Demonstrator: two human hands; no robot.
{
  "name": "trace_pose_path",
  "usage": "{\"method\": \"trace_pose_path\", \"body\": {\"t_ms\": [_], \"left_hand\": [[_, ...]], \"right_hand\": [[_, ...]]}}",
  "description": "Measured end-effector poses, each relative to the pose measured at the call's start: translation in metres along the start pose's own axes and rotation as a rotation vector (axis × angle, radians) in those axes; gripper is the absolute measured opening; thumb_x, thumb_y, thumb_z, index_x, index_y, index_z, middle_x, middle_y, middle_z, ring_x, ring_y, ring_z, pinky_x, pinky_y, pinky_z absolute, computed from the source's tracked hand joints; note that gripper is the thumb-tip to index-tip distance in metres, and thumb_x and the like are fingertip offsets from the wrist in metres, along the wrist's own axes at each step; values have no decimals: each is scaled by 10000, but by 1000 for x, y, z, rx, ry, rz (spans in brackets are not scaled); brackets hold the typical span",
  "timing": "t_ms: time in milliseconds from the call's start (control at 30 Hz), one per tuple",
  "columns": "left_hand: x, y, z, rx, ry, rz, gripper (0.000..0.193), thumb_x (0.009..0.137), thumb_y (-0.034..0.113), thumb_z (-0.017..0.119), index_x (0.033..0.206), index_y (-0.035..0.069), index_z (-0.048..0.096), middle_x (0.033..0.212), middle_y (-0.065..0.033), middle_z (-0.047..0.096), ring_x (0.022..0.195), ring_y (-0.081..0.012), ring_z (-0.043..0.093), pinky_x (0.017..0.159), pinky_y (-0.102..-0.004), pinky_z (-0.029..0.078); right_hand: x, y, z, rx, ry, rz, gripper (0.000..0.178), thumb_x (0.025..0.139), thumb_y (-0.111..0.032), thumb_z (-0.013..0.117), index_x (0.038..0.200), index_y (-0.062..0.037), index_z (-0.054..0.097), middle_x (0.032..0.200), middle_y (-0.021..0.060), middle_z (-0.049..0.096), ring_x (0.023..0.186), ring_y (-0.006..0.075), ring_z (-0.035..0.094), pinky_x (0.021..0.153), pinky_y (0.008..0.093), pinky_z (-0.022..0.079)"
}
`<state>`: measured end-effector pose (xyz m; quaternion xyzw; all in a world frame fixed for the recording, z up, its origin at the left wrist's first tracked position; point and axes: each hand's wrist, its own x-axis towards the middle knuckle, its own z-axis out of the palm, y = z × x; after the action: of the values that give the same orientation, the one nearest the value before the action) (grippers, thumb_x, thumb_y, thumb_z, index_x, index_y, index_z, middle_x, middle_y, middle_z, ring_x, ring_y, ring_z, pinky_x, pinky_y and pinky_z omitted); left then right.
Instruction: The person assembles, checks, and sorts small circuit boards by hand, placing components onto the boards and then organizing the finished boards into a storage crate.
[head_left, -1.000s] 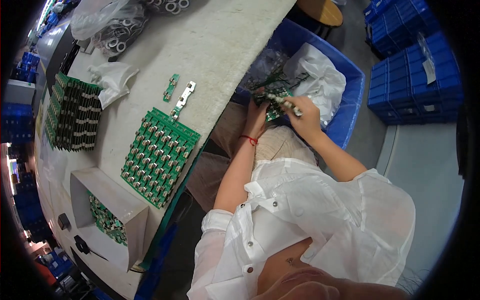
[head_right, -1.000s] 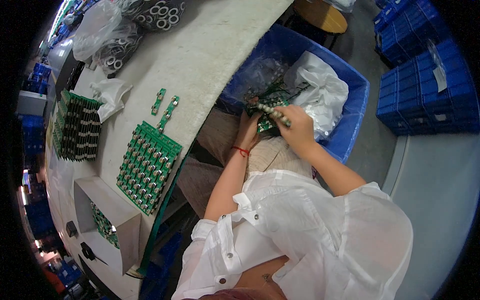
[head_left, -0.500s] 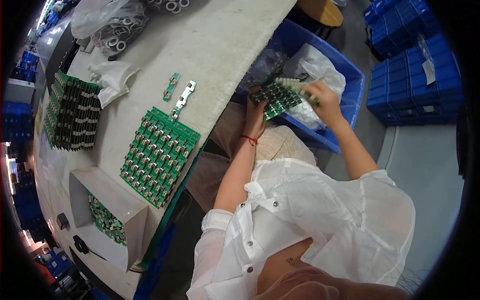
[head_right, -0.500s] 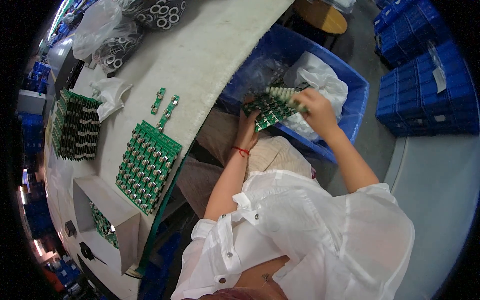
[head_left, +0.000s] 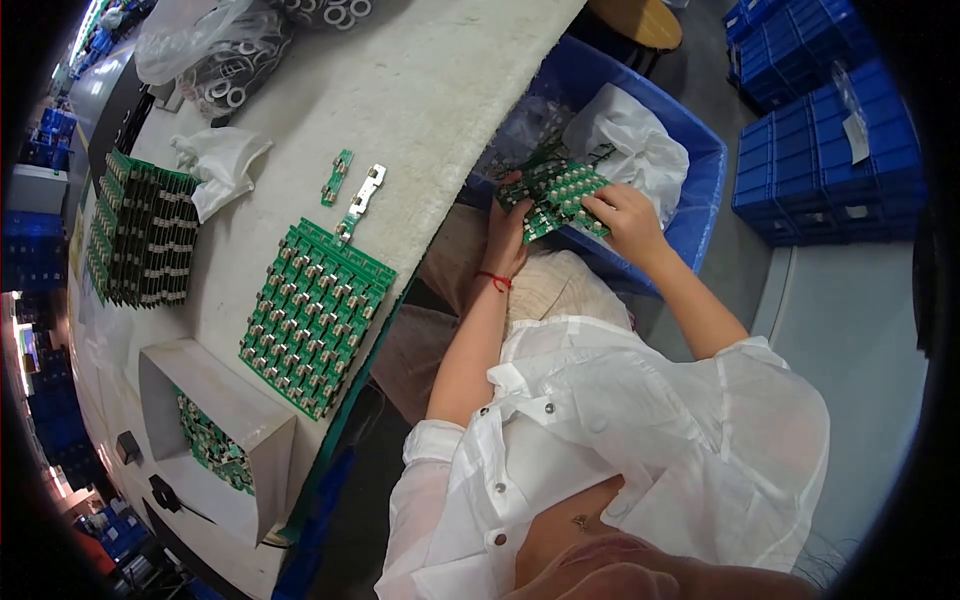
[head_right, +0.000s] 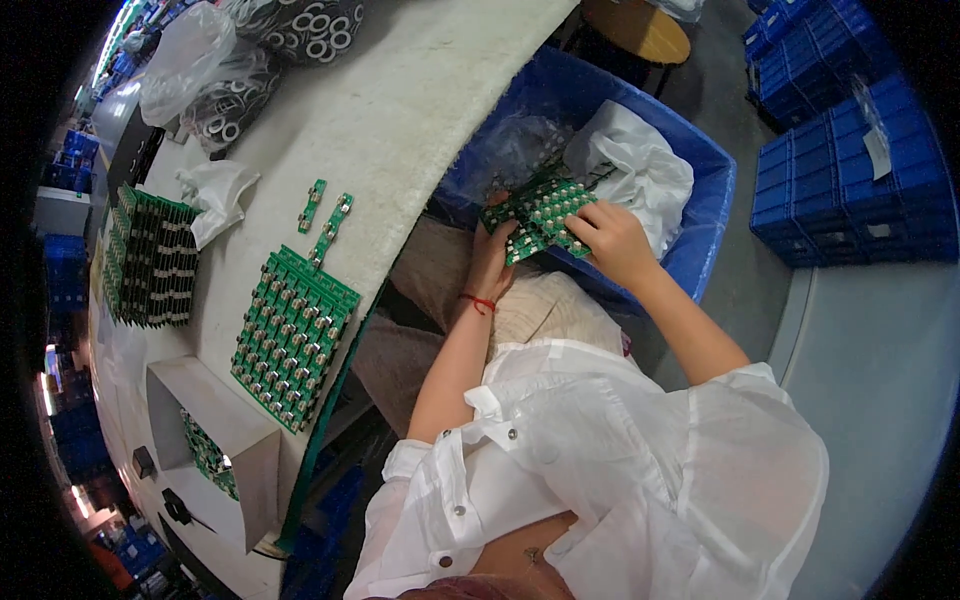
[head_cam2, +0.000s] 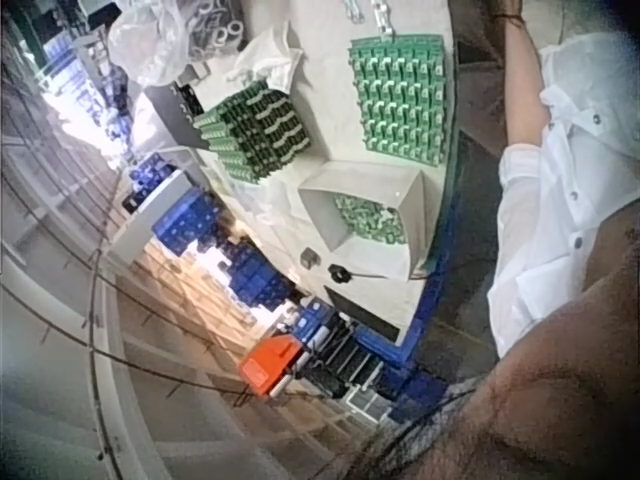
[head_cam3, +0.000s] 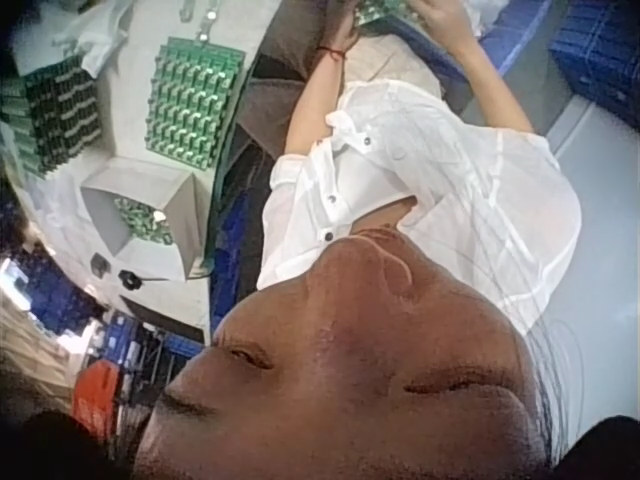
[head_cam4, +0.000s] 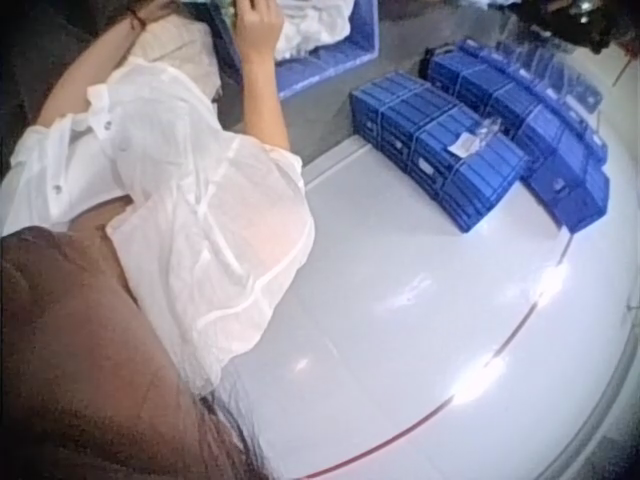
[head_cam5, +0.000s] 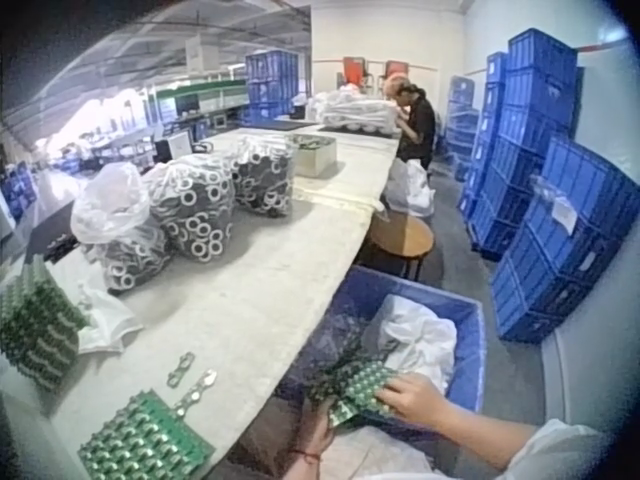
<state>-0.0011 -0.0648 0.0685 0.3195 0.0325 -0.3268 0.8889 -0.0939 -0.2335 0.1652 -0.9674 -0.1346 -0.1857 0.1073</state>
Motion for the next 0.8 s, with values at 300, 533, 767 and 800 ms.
{"method": "trace_pose_path", "body": {"t_ms": [300, 533, 767, 800], "left_hand": [[5, -8, -8, -7, -37, 63, 495, 847, -66, 517, 1315, 72, 435, 1200, -108, 551, 1058, -194, 578, 884, -310, 501], [-2, -2, -3, 9, -19, 0, 562, 833, -69, 555, 1351, 79, 395, 1214, -102, 547, 1067, -183, 572, 891, -305, 491], [-1, -4, -4, 54, -95, -5, 623, 866, -32, 595, 1412, 93, 323, 1293, -74, 513, 1158, -164, 524, 955, -314, 456], [-2, -4, -3, 57, -96, -9, 623, 866, -32, 595, 1412, 93, 323, 1293, -74, 513, 1158, -164, 524, 955, -314, 456]], "right_hand": [[8, 19, 22, 218, 357, 489, 186, 717, -102, 749, 849, -16, 651, 784, 103, 642, 712, 244, 618, 615, 340, 469], [9, 47, 2, 338, 480, 757, 254, 805, -194, 747, 768, 29, 630, 687, 134, 619, 615, 192, 579, 588, 314, 439], [9, -4, -17, 104, 26, -70, 241, 664, -72, 721, 878, -42, 614, 835, 87, 595, 764, 291, 591, 645, 374, 463], [8, -10, -14, 104, 28, -65, 241, 664, -72, 721, 878, -42, 614, 835, 87, 595, 764, 291, 591, 645, 374, 463]]}}
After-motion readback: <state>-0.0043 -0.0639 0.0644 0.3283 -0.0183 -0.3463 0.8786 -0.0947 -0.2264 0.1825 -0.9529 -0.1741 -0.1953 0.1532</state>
